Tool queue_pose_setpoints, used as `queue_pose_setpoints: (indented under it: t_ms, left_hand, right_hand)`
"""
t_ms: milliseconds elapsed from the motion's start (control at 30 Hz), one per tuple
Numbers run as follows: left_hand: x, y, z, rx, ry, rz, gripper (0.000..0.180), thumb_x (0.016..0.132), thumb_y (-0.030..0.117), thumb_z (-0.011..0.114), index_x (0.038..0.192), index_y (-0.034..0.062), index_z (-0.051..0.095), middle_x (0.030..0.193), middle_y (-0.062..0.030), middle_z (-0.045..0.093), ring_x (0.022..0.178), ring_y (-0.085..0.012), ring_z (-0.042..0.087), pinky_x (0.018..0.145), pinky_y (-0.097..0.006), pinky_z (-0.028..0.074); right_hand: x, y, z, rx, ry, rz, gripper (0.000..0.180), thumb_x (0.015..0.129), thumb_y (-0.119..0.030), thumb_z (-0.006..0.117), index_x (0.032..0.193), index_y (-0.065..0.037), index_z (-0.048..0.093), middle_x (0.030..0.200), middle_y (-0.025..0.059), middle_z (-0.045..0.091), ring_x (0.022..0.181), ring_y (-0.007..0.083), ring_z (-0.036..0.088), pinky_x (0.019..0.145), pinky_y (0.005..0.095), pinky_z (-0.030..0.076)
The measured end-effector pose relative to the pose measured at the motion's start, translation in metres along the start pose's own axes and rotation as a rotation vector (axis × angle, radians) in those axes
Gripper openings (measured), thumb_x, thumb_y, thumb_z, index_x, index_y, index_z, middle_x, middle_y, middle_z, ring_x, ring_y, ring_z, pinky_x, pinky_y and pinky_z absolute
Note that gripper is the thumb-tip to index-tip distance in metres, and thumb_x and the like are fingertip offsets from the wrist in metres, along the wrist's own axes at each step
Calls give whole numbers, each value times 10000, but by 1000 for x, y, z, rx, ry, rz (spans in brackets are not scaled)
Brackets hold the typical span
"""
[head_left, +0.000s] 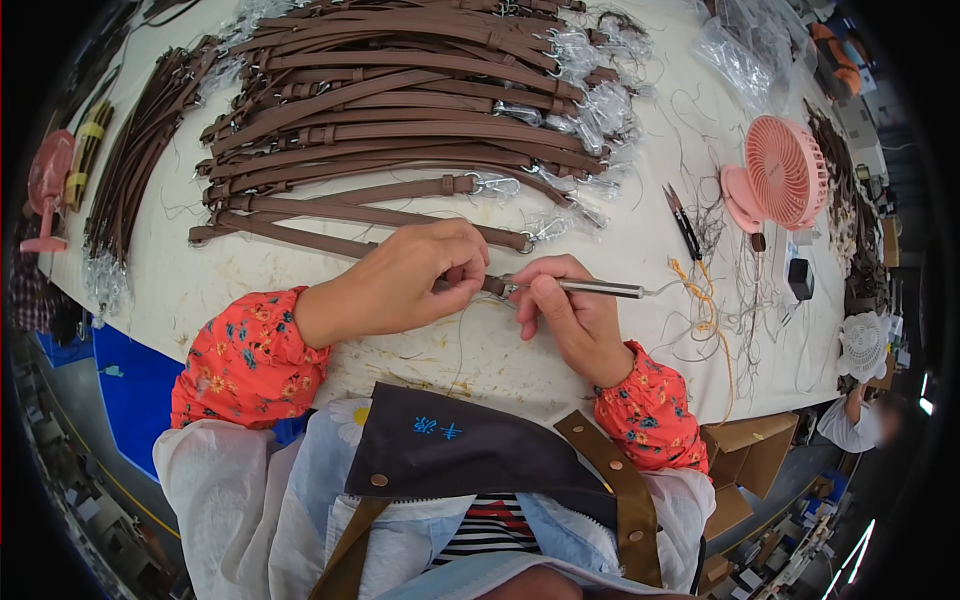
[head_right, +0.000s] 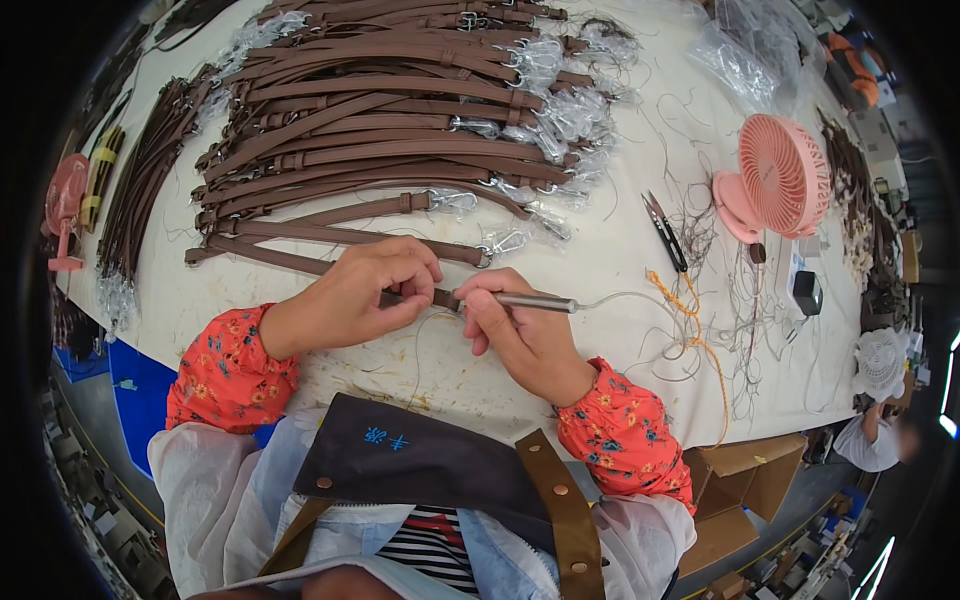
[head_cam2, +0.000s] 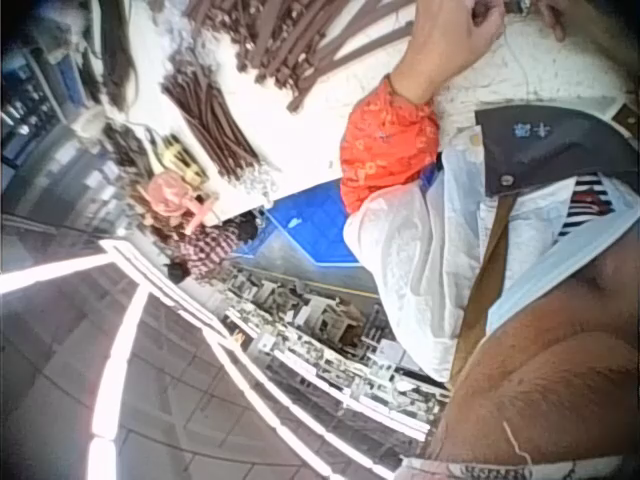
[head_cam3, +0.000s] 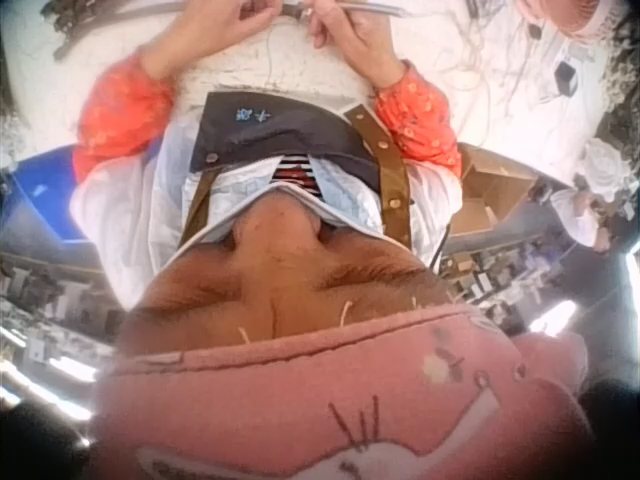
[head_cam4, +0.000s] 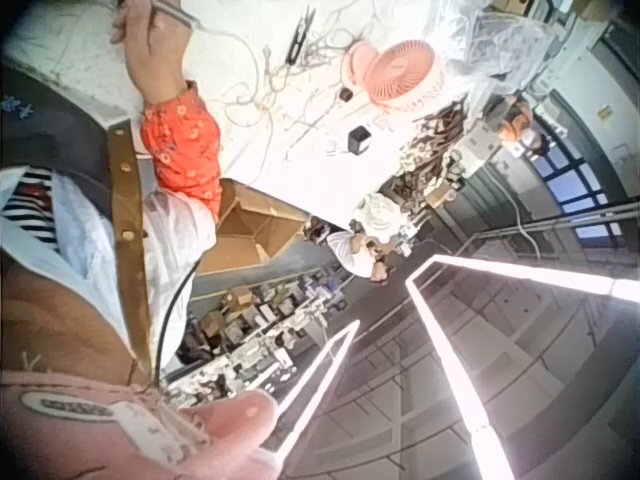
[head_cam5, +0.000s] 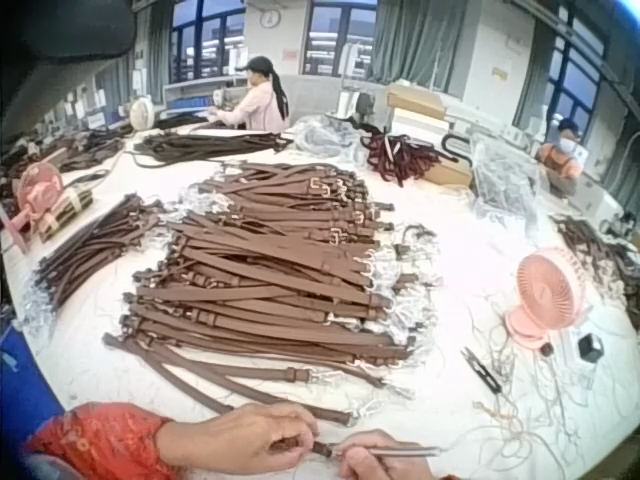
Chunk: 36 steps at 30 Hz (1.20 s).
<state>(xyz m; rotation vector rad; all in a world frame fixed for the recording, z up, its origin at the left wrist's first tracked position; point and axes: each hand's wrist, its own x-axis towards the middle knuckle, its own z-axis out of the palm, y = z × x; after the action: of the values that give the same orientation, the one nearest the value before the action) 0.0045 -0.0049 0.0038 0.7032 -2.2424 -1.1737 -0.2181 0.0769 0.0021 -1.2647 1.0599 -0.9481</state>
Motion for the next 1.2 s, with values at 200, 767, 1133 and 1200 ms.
queue_pose_setpoints:
  t_ms: [200,767,1133,1200]
  left_hand:
    - [-3,0,-2,321,2,108,133,809,103,707,877,50,605,1009,-80,573,889,-250,574,815,-347,448]
    - [-3,9,1,160,-101,-54,212,804,37,700,956,43,552,988,-98,515,737,-284,588,628,-378,494]
    - [-3,3,13,398,-88,64,166,835,75,675,900,14,535,922,-113,491,785,-298,577,666,-402,486]
    - [-2,2,12,452,-87,135,166,843,76,663,891,4,521,911,-119,488,794,-306,569,675,-405,482]
  right_hand:
    - [-1,0,-3,16,13,-59,255,1040,-221,452,1124,6,531,797,81,599,642,109,574,638,256,492]
    - [0,3,-5,74,77,-132,276,1053,-230,413,1165,3,509,843,87,603,666,116,584,655,241,472]
    - [3,-2,-5,29,82,-57,323,1056,-274,376,1102,15,512,743,66,586,618,119,587,847,367,539]
    - [3,-1,-6,32,76,-52,321,1055,-271,379,1102,17,512,737,64,584,617,117,588,849,367,539]
